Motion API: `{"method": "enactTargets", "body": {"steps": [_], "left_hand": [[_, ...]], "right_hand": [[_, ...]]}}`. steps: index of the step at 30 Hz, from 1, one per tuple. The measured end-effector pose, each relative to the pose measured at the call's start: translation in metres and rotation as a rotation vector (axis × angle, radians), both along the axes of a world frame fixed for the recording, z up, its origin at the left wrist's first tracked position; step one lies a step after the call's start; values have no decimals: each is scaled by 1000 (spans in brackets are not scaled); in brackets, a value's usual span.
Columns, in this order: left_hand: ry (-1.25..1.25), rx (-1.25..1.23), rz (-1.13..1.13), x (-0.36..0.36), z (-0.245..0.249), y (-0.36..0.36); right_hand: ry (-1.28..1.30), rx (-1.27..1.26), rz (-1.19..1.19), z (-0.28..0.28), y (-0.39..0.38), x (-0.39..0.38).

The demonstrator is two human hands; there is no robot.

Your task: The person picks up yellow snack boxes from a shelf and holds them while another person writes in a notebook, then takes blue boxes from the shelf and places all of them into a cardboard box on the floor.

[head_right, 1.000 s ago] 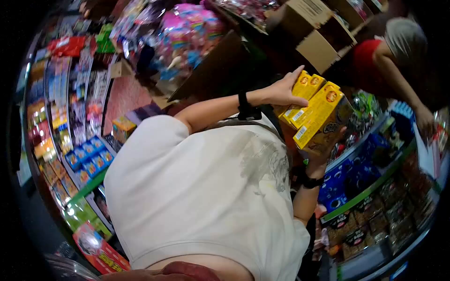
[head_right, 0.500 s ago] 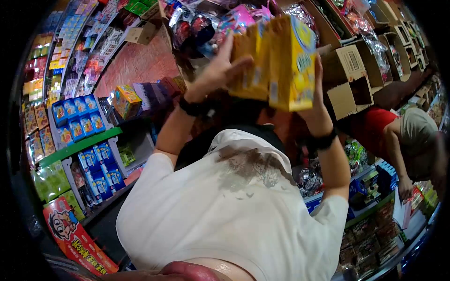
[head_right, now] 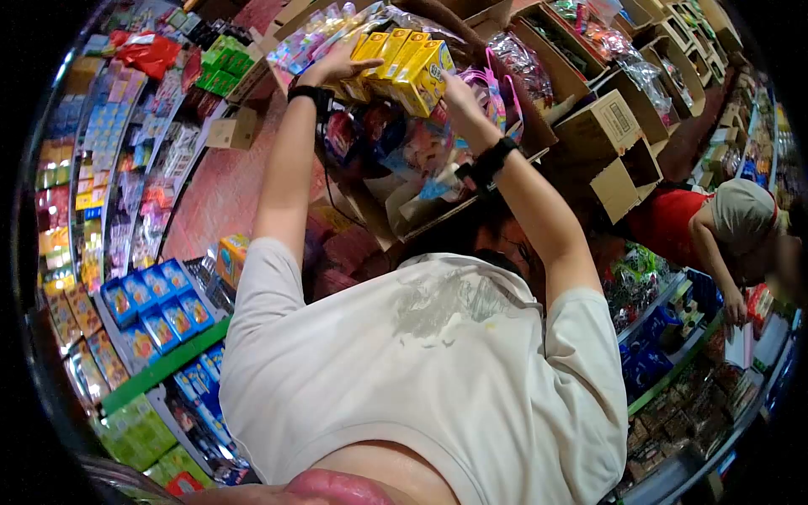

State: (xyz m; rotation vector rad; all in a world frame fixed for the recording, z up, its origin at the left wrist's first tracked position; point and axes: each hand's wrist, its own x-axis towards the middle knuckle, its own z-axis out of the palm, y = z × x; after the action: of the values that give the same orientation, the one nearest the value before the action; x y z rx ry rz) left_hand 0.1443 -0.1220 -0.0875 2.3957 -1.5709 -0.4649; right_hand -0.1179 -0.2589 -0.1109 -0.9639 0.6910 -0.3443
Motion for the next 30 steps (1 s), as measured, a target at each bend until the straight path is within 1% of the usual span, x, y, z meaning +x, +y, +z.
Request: {"method": "enactTargets", "body": {"steps": [1, 2, 3, 4, 5, 7, 8, 9, 10, 11, 12, 13, 14, 15, 16, 17, 19, 21, 23, 24, 25, 27, 28, 29, 30], "left_hand": [[9, -111, 177, 15, -23, -3], [10, -180, 176, 20, -28, 1], [11, -249, 177, 20, -25, 3], [54, -309, 175, 17, -19, 5], [56, -312, 171, 14, -13, 6], [86, -228, 187, 12, -8, 11], [10, -332, 189, 22, -27, 11], [11, -333, 187, 16, -24, 15], [-3, -361, 280, 6, -16, 20], [-17, -390, 371, 1, -9, 22], [-49, -384, 310, 12, -27, 21], [-52, -386, 296, 4, -21, 20], [36, -331, 291, -10, -19, 19], [126, -273, 287, -21, -14, 18], [-38, -333, 353, -23, -29, 15], [-37, -336, 342, -16, -40, 13], [111, -344, 298, -20, -25, 12], [122, -310, 296, -22, -18, 16], [-84, -306, 376, -17, -17, 20], [-154, -524, 337, -23, -14, 25], [-47, -494, 301, -30, 7, 31], [72, -553, 156, -55, 36, 41], [229, -540, 60, -70, 55, 46], [384, -521, -39, -92, 78, 55], [408, -495, -172, -126, 104, 65]], "right_hand": [[11, 1, -10, -2, -1, 0], [-13, -127, 29, -6, 2, -7], [-37, -254, 72, 3, 9, -13], [-45, -273, 116, 6, 9, -15], [-44, -275, 112, 8, 12, -15], [75, -380, 42, 10, 18, -14], [75, -383, 41, 11, 19, -11], [82, -535, 55, 13, 20, -7], [87, -689, 65, 13, 20, -2], [84, -691, 55, 8, 18, 5], [127, -790, 56, -5, 17, 12], [171, -888, 55, -9, 17, 18], [172, -889, 41, -13, 18, 21], [262, -904, 118, -13, 21, 23], [353, -916, 197, -14, 22, 24], [358, -916, 186, -14, 21, 21], [316, -902, 252, -12, 19, 15], [335, -891, 224, -8, 19, 5], [278, -911, 184, -3, 19, -7], [249, -962, 125, -7, 21, -14], [264, -962, 108, -4, 23, -25], [29, -857, 133, 13, 32, -57], [-3, -778, 180, 28, 39, -73], [-4, -756, 187, 37, 46, -91], [-98, -841, 117, 47, 51, -119]]}}
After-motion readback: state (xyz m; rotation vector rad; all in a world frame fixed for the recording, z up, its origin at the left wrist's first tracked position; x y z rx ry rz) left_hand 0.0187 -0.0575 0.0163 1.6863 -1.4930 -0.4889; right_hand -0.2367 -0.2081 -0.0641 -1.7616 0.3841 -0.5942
